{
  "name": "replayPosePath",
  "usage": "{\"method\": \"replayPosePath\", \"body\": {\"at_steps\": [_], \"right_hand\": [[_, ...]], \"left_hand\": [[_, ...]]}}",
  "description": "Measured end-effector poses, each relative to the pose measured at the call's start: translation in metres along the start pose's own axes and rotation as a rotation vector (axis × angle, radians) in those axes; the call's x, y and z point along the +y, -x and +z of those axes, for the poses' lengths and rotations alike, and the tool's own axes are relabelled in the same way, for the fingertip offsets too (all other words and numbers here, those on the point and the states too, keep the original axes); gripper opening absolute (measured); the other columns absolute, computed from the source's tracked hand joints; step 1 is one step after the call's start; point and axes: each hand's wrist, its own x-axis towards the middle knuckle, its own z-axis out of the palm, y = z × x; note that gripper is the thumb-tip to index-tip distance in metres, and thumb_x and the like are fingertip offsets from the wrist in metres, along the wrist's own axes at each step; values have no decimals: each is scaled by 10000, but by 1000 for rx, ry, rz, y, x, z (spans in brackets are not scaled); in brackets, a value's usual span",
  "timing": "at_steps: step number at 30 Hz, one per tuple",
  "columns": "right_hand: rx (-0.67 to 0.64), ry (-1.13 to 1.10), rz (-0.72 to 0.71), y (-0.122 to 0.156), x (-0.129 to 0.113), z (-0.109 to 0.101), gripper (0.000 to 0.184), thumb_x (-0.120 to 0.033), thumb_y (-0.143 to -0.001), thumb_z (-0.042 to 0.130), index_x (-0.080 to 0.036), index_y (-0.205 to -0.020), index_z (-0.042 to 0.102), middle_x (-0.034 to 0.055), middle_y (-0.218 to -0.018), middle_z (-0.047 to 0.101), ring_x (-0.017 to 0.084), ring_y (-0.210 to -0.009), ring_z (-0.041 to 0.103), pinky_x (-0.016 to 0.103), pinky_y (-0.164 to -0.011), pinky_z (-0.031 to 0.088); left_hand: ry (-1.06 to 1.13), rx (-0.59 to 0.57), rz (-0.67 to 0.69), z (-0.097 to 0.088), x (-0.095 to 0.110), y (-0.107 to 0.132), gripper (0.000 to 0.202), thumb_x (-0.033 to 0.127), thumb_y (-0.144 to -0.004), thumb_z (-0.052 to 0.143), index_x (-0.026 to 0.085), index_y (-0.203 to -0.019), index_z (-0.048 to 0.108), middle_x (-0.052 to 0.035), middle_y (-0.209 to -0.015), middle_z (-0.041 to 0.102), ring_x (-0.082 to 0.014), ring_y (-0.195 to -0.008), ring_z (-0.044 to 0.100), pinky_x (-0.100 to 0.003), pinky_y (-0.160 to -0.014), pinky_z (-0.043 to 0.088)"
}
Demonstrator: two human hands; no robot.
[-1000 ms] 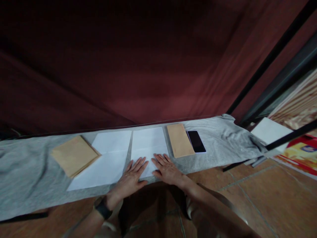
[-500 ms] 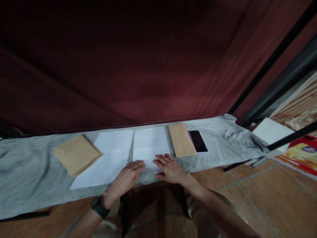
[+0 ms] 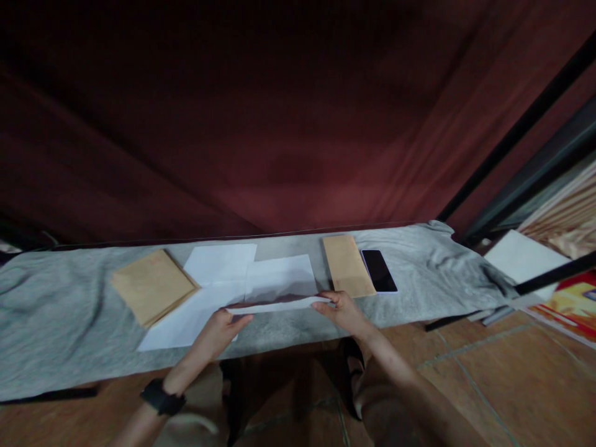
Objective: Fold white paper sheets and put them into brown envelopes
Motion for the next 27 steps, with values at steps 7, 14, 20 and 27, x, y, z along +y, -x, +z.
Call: {"method": "replayPosePath", "body": {"at_steps": [7,14,20,27], "right_hand": [[207,-198,-10,-23,4,10,354,-480,-899,635,-196,-1099,705,50,-1013,735,195,-914,664,301,-804,531],[372,239,166,-37,25,26,220,-313,-929,507,-186,-1026,658,26,-744,662,194,-682,625,294,-654,495],[398,582,101,-40,26,44,690,-213,-954,431,-143,-1597,190,173,-1348,611,274,-1105,654,392,-910,531],[365,921,91,-46,28,56,665,-144,-933,455,-173,-1581,312,196,-1555,420,341,-1275,549,499,-1025,485]], "left_hand": [[319,-5,-42,9,9,-30,395,566,-669,641,175,-702,694,-26,-695,697,-203,-705,610,-290,-652,482],[306,51,-37,22,-7,-50,365,538,-717,600,178,-728,661,-2,-625,637,-177,-617,565,-276,-589,438],[-50,150,-104,29,2,-60,406,355,-838,556,202,-1206,635,-35,-853,737,-216,-793,680,-291,-708,488],[-399,43,-192,28,27,-62,630,302,-945,474,187,-1551,344,-102,-1027,764,-257,-926,723,-324,-776,498]]}}
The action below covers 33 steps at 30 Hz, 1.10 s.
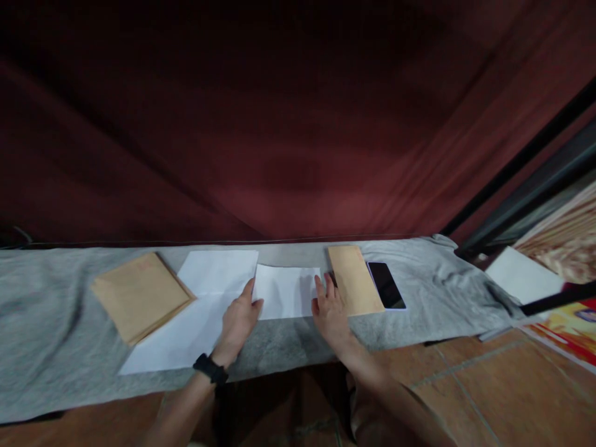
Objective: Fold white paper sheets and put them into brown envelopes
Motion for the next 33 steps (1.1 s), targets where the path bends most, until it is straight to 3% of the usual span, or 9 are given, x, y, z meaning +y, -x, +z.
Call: {"method": "replayPosePath", "body": {"at_steps": [2,8,18,23,25,28,31,33], "right_hand": [[-18,19,-65,0,-4,3,603,-155,-943,457,-168,-1543,396,165,-1626,334,355,-1366,473,527,-1083,440],[-113,-67,-258,-6,-21,17,511,-259,-1026,400,-165,-1527,435,106,-1641,333,275,-1508,322,463,-1214,326],[-95,-9,-206,-15,-24,41,506,-332,-1051,417,-153,-1524,441,125,-1612,378,266,-1514,312,492,-1226,299],[-112,27,-206,-12,-22,44,514,-339,-1056,409,-106,-1512,451,168,-1597,390,289,-1499,341,492,-1219,303],[-112,31,-207,-10,-22,45,519,-344,-1057,408,-104,-1514,448,168,-1603,379,297,-1500,339,495,-1221,297],[-106,19,-208,-9,-22,44,521,-350,-1057,405,-125,-1526,434,157,-1614,361,292,-1505,329,503,-1220,293],[-112,16,-201,-9,-22,44,523,-350,-1060,383,-130,-1533,424,153,-1618,355,291,-1508,323,509,-1221,289],[-129,22,-203,-10,-23,44,527,-346,-1060,377,-116,-1532,423,162,-1618,349,293,-1512,312,507,-1225,282]], "left_hand": [[-37,3,-4,3,0,0,647,318,-959,468,189,-1572,307,-124,-1066,765,-271,-970,726,-336,-797,504],[-88,1,22,5,0,2,615,287,-972,460,203,-1569,340,-142,-1124,756,-279,-1028,724,-354,-840,517],[52,-57,72,8,1,-8,597,200,-940,527,136,-1522,408,-152,-1275,707,-229,-1150,683,-309,-974,488],[-10,-49,65,7,2,-2,584,218,-952,499,145,-1524,405,-153,-1221,724,-242,-1093,696,-335,-941,507],[-78,-7,74,6,5,6,569,227,-961,471,154,-1522,408,-151,-1192,723,-243,-1027,704,-344,-892,523],[-210,163,165,10,12,18,518,189,-955,426,139,-1468,479,-170,-1213,679,-258,-1019,675,-385,-903,519],[-266,333,346,23,21,22,496,141,-942,401,117,-1420,532,-204,-1347,597,-311,-1235,575,-456,-1044,457],[-233,355,490,37,26,18,508,141,-954,385,125,-1448,506,-184,-1512,485,-315,-1412,438,-472,-1149,378]]}}
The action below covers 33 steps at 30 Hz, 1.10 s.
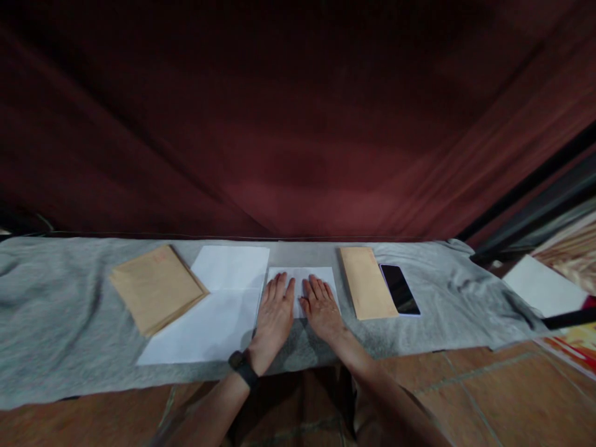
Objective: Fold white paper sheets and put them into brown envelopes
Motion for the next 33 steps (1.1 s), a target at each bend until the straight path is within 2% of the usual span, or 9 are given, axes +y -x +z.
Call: {"method": "replayPosePath", "body": {"at_steps": [1,3,8,12,15,21,28,33], "right_hand": [[-9,2,-4,0,0,0,528,-337,-1059,378,-109,-1533,420,167,-1619,345,292,-1515,306,506,-1227,279],[-17,1,-12,0,0,0,523,-306,-1055,373,-106,-1537,412,169,-1621,338,286,-1519,297,506,-1228,274],[-20,-22,8,-3,3,-3,494,-245,-1048,344,-133,-1516,453,145,-1603,390,263,-1502,338,493,-1222,289],[-5,-86,47,-11,4,-6,475,-210,-1038,333,-100,-1461,521,148,-1546,482,226,-1461,406,423,-1215,323],[30,-121,37,-18,1,-7,482,-249,-1055,312,-102,-1468,511,137,-1561,464,229,-1473,388,435,-1225,308],[18,-99,-1,-23,-8,-1,490,-343,-1086,296,-141,-1477,511,112,-1568,458,232,-1489,362,445,-1234,272],[22,-17,24,-18,-4,3,497,-352,-1088,298,-154,-1512,466,123,-1585,423,255,-1491,357,465,-1224,272],[57,38,47,-16,6,5,497,-357,-1073,359,-157,-1515,461,137,-1598,394,282,-1484,370,479,-1207,290]], "left_hand": [[33,-1,46,8,3,-2,513,158,-971,371,126,-1471,480,-165,-1573,424,-306,-1474,362,-473,-1187,337],[84,-19,54,22,6,-6,519,221,-1005,339,116,-1504,434,-152,-1621,362,-297,-1525,275,-487,-1220,295],[106,-48,-25,44,7,-11,548,305,-1024,316,139,-1541,388,-146,-1617,375,-273,-1531,272,-512,-1247,237],[63,-42,-24,46,7,-9,546,279,-1011,335,142,-1534,410,-150,-1619,367,-289,-1531,269,-516,-1240,248],[31,-62,-23,47,7,-8,560,226,-990,342,132,-1539,401,-151,-1622,361,-291,-1533,260,-504,-1237,252],[12,-126,-6,49,6,-9,589,151,-958,333,120,-1542,391,-149,-1634,338,-282,-1543,227,-502,-1255,198],[33,-103,-51,48,7,-9,592,183,-978,308,127,-1567,336,-145,-1638,331,-261,-1547,223,-505,-1261,174],[43,-93,-106,47,5,-10,575,240,-998,324,72,-1547,362,-175,-1644,298,-269,-1544,227,-461,-1263,183]]}}
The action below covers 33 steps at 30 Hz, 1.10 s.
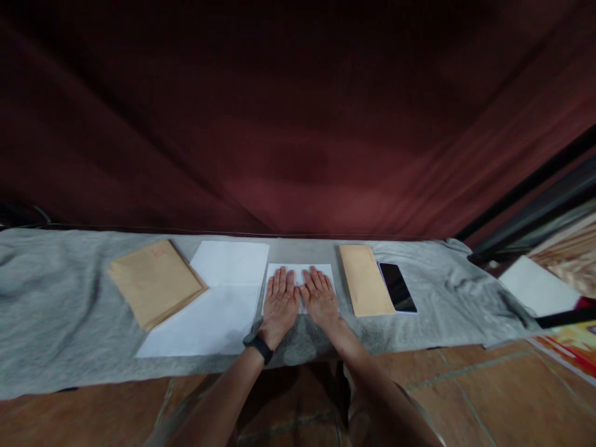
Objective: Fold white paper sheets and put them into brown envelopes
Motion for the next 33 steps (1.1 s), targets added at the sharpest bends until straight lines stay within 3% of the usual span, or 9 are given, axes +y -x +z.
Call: {"method": "replayPosePath", "body": {"at_steps": [10,14,21,27,33], "right_hand": [[53,101,81,6,9,7,561,-390,-1060,414,-91,-1534,414,191,-1589,384,306,-1469,390,471,-1191,307],[27,81,96,0,6,0,530,-349,-1065,387,-69,-1511,445,194,-1579,400,303,-1467,394,478,-1203,290],[-38,-17,-17,-13,-6,-5,494,-339,-1070,360,-174,-1528,444,91,-1616,373,258,-1499,341,453,-1227,265],[1,31,3,-7,-5,5,475,-337,-1057,414,-215,-1512,473,91,-1605,396,273,-1481,372,471,-1209,285],[42,98,31,-4,3,4,494,-372,-1050,446,-183,-1505,483,130,-1586,421,297,-1446,426,465,-1183,323]], "left_hand": [[-148,-3,-34,-1,1,-2,584,238,-990,340,20,-1530,374,-208,-1621,323,-302,-1535,248,-481,-1247,196],[-154,21,-23,0,1,-2,575,264,-997,363,87,-1544,381,-196,-1627,322,-313,-1533,256,-504,-1237,197],[-139,-32,-24,-5,3,-2,570,268,-1003,364,106,-1549,380,-197,-1641,291,-328,-1542,223,-529,-1240,160],[-129,-7,-25,-2,0,1,566,291,-1008,350,137,-1552,379,-169,-1645,298,-314,-1546,217,-562,-1239,152],[-97,6,-15,2,-2,2,583,303,-1009,345,107,-1558,359,-175,-1643,299,-300,-1546,221,-547,-1249,133]]}}
